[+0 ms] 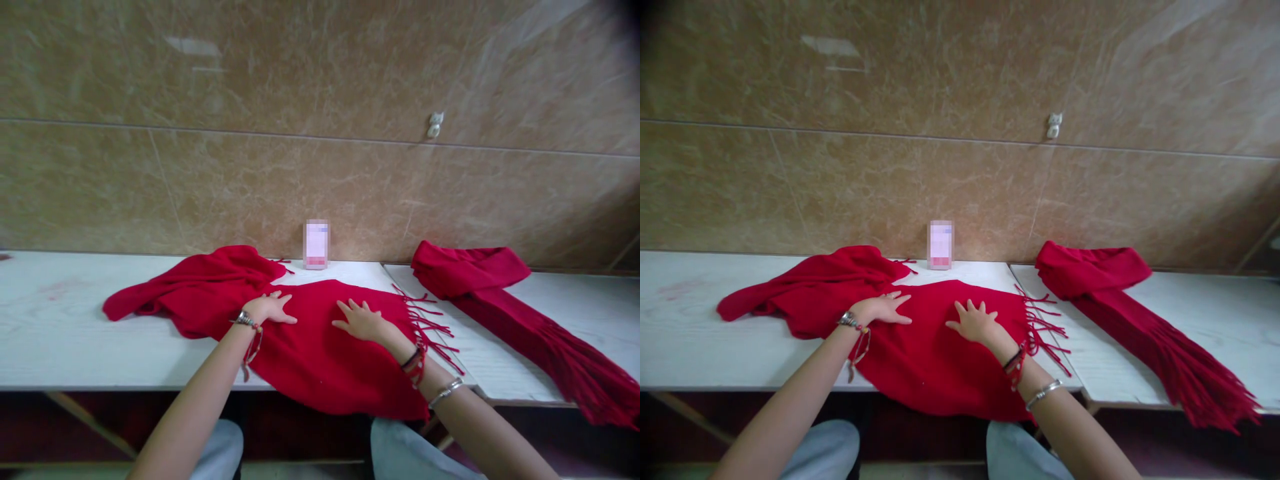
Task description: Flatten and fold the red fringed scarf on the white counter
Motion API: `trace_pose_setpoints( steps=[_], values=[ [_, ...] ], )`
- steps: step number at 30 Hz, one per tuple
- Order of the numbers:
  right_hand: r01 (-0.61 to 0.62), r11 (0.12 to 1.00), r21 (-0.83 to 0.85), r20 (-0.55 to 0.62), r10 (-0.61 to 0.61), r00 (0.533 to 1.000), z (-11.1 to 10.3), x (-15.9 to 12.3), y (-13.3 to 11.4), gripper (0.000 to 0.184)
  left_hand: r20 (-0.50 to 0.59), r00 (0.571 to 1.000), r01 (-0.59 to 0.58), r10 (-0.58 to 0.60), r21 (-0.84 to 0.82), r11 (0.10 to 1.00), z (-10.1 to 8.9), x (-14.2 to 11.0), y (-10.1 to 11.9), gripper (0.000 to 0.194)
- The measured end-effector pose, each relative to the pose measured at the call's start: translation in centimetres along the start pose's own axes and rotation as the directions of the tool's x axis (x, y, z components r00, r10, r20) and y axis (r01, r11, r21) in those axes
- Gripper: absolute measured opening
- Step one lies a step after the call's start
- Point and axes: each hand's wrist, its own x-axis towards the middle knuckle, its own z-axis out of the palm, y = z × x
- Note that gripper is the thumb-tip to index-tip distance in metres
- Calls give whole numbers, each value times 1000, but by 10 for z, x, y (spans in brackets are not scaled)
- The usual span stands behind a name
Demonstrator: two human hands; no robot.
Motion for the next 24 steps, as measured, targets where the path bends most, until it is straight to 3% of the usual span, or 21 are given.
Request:
trace_pose_setpoints(
  steps=[4,7,12,15,17,19,21,24],
  values=[
    [44,998,-37,35,-43,998,13,3,16,64,-113,988,-104,107,39,994,-10,-8,1,60],
    [110,991,-81,43,-107,993,18,16,40,55,-187,975,-123,124,15,992,-4,-5,11,60],
    [264,958,-112,34,-262,965,15,47,76,44,15,975,-220,221,-28,975,10,-4,32,69],
    [275,960,-48,-7,-276,961,13,63,85,52,79,901,-422,427,-77,903,2,-15,34,59],
    [306,952,-15,-26,-306,952,13,69,87,56,47,864,-494,501,-106,863,-7,-19,25,49],
    [340,941,-2,-46,-339,940,15,70,87,57,-112,896,-438,430,-60,897,-13,-16,8,41],
    [360,933,14,-68,-359,931,16,68,88,58,-269,922,-287,280,13,958,-14,-6,-13,39],
    [381,922,60,-82,-376,923,18,64,89,60,-236,947,-208,219,70,976,-12,11,-44,34]
  ],
)
